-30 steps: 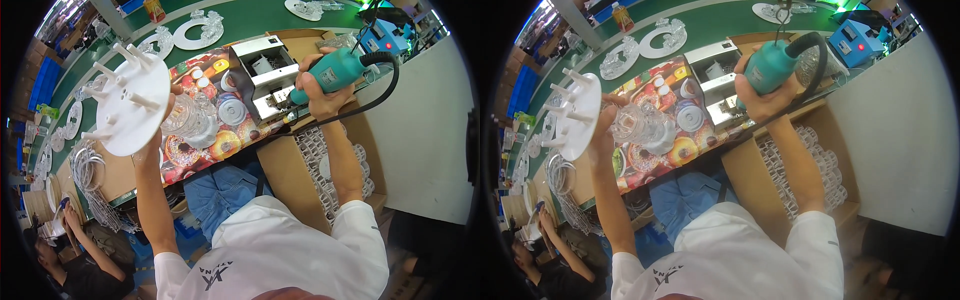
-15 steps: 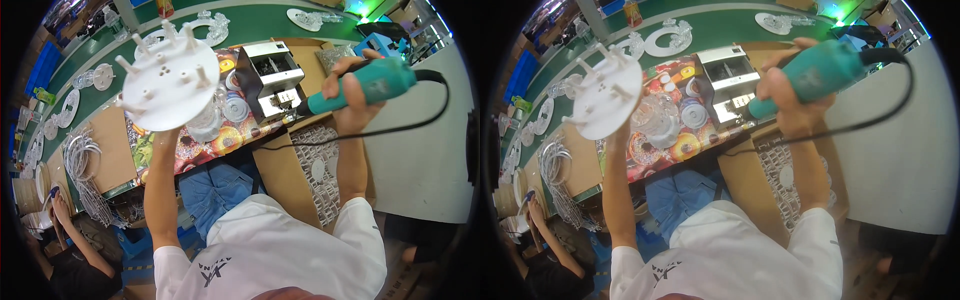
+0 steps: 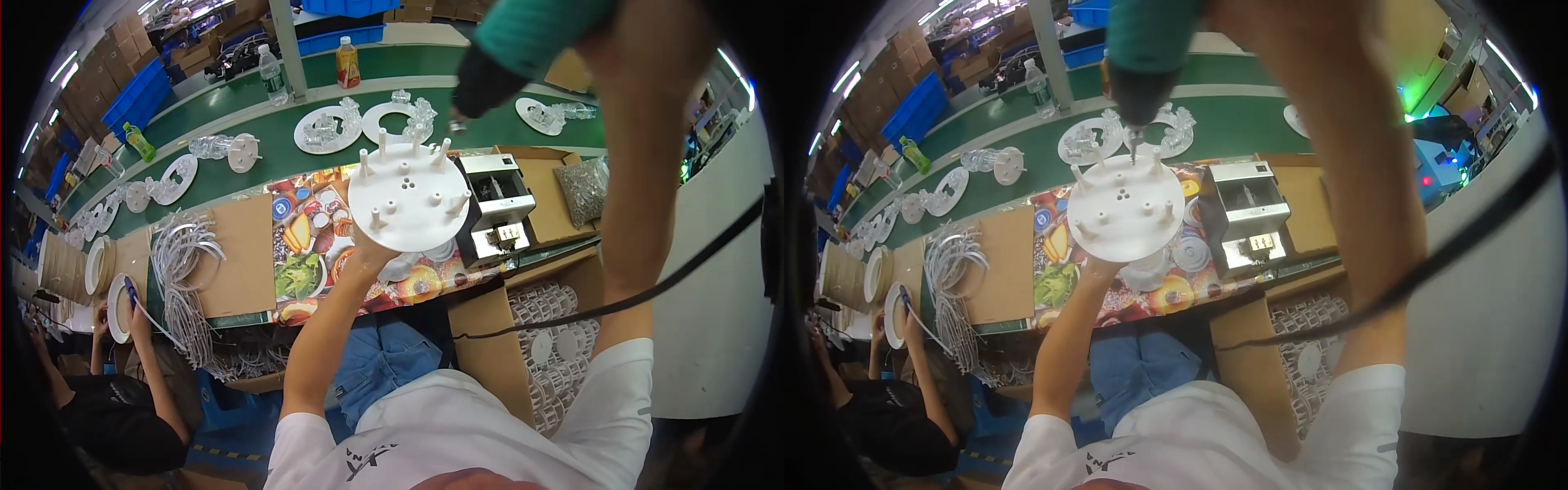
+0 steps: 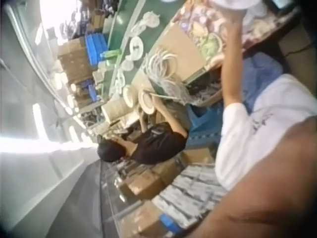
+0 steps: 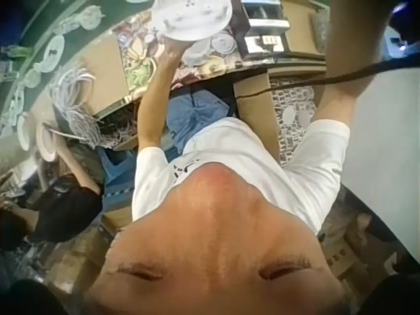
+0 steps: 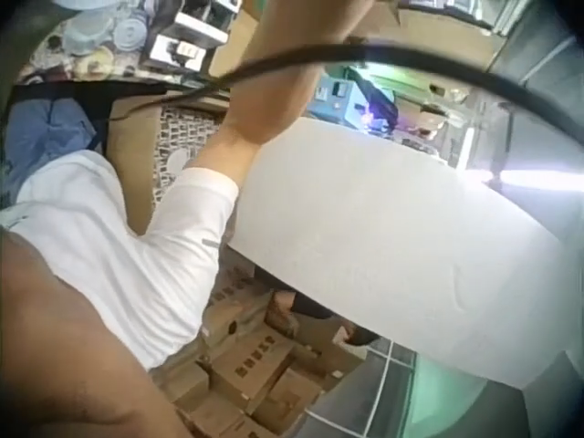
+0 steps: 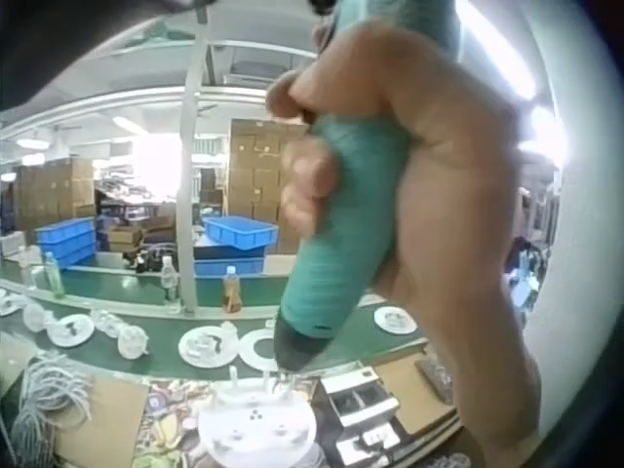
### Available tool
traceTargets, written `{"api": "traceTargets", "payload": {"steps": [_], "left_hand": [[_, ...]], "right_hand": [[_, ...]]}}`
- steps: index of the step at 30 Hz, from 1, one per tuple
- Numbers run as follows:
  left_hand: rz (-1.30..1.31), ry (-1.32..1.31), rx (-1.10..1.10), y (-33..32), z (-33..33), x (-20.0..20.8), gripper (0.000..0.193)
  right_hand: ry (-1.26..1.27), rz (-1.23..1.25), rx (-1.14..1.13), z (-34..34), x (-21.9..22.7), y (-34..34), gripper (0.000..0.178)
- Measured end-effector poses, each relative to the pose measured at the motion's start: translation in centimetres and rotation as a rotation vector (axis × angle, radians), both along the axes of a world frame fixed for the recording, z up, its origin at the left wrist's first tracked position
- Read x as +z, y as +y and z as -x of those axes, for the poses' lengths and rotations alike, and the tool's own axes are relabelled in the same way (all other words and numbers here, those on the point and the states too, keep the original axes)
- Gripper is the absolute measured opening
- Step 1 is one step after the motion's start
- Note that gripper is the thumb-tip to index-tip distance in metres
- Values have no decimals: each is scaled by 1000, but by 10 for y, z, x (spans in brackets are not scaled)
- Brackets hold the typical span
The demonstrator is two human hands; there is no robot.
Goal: Assembling plastic components using an electric screwdriver at a factory workstation.
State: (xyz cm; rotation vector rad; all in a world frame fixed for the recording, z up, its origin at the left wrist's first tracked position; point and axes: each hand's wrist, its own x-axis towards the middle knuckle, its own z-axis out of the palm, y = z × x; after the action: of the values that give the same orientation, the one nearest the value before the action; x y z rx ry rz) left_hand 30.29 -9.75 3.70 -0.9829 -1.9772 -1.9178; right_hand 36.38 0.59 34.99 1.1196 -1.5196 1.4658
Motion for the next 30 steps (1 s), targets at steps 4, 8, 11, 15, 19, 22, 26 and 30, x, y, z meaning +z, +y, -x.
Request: {"api": "traceTargets", "payload": {"steps": [4, 8, 11, 15, 19, 22, 26, 30], "left_hand": [[-318, -421, -249, 2, 7, 4, 83], [-273, -182, -112, 7, 5, 8, 83], [-213, 41, 32, 3, 3, 9, 84], [-81, 290, 172, -1, 8, 6, 83], [-178, -269, -66, 4, 11, -8, 81], [-235, -324, -74, 6, 15, -19, 82], [-321, -404, -88, 6, 19, -26, 84], [-42, -226, -156, -4, 19, -26, 60]], "right_hand": [[-195, -19, 46, 16, -13, -10, 18], [-240, -28, 33, 15, -10, -12, 17], [-223, -15, 45, 17, -10, -15, 18], [-205, 9, 49, 21, -14, -16, 18], [-184, 31, 56, 23, -14, -9, 18], [-170, 44, 61, 26, -15, -5, 19], [-148, 60, 63, 29, -16, -3, 19], [-123, 76, 70, 28, -17, -8, 20]]}}
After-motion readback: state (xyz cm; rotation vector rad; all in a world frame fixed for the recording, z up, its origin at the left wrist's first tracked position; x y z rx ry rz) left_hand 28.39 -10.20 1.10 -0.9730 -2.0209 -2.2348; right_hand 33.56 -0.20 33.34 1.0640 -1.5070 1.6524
